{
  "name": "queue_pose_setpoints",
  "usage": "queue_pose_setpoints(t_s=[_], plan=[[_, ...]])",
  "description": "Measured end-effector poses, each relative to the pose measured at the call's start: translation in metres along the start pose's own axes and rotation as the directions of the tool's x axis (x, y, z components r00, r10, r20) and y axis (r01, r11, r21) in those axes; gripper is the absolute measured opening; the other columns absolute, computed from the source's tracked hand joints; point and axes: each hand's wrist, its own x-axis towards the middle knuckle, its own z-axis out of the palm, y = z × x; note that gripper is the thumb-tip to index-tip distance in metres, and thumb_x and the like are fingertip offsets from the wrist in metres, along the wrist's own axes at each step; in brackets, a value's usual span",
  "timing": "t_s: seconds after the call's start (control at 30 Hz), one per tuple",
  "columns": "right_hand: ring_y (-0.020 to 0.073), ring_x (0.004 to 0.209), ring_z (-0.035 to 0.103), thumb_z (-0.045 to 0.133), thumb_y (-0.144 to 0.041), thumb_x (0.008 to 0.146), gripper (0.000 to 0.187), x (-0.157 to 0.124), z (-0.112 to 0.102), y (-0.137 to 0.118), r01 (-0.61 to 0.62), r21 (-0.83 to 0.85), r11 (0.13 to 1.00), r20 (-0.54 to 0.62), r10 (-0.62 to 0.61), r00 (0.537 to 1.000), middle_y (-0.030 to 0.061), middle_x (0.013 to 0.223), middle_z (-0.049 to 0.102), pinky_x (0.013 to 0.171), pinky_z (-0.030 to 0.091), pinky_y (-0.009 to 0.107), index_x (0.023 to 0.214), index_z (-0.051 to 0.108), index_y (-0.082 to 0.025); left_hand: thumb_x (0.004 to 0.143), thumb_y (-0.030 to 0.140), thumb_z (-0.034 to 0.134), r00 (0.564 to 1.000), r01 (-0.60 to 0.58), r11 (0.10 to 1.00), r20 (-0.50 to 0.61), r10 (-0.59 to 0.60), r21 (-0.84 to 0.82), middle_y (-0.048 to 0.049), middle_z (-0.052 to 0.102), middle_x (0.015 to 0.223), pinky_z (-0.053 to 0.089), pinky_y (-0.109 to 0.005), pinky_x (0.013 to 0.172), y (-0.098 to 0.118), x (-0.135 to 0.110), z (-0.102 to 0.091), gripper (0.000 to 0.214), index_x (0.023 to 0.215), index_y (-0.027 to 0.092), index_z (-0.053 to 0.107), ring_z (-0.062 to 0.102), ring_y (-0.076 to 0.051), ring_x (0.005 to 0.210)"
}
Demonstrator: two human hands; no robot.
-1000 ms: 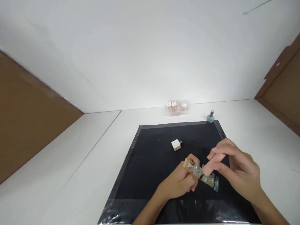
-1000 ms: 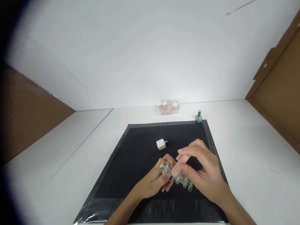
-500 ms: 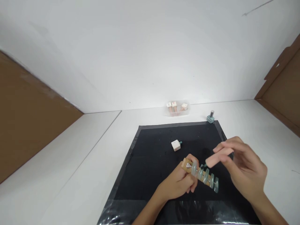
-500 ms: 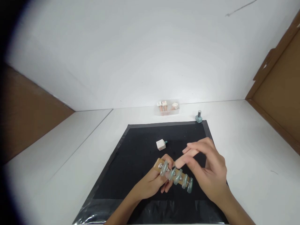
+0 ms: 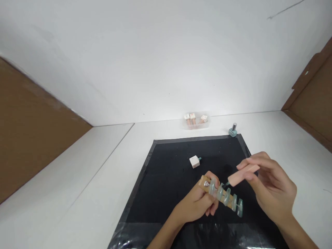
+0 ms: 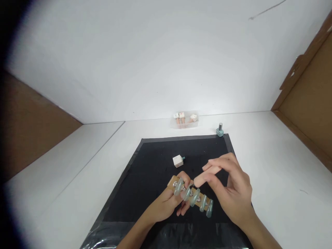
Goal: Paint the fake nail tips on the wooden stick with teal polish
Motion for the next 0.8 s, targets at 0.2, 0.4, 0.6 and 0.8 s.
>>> queue_pose_setpoints(t_s=[0.2,0.4,0.6,0.8], plan=[[0.0191,0.075,0.058,0.059,-0.007,0.084,0.028,-0.0015,0.0004,0.0011,0.010,-0.002,1.000,-0.030,-0.010,0.999,0.0029,0.078,0.066,0.063,0.049,0.034,0.105,0.061,-0.025,0.085,0.052,0.046,1.000,0.005,1.000,0.010,-0.005,-0.006,0.0103,0.040,0.048,0.027,-0.011,0.034,0.0007,-0.0014,-0.0008,0.033,0.084,0.021,0.034,0.035,-0.003,0.036],[0.0200,0.073,0.059,0.059,-0.009,0.085,0.024,-0.0008,0.0016,-0.0003,-0.010,-0.015,1.000,-0.027,0.010,1.000,0.0027,0.075,0.067,0.062,0.049,0.035,0.103,0.061,-0.025,0.085,0.052,0.047,1.000,-0.014,0.999,0.017,0.015,-0.041,0.0098,0.042,0.049,0.027,-0.011,0.034,-0.0009,-0.0023,-0.0008,0.034,0.083,0.021,0.034,0.036,-0.003,0.036],[0.0190,0.073,0.060,0.060,-0.012,0.085,0.021,-0.0003,0.0035,0.0000,-0.001,0.019,1.000,-0.019,0.001,1.000,0.0027,0.074,0.067,0.061,0.050,0.033,0.103,0.061,-0.024,0.087,0.047,0.047,0.997,-0.058,0.994,0.041,0.062,-0.089,0.0096,0.044,0.051,0.027,-0.010,0.034,-0.0027,-0.0021,-0.0019,0.029,0.083,0.021,0.033,0.036,-0.002,0.035],[0.0189,0.072,0.059,0.061,-0.014,0.085,0.021,-0.0022,0.0039,0.0010,-0.014,0.046,0.999,0.011,0.013,1.000,0.0031,0.077,0.066,0.059,0.050,0.032,0.103,0.062,-0.024,0.087,0.050,0.044,0.997,-0.046,0.997,0.052,0.049,-0.058,0.0100,0.043,0.049,0.027,-0.010,0.035,-0.0023,-0.0021,-0.0024,0.031,0.083,0.021,0.033,0.034,-0.002,0.035]])
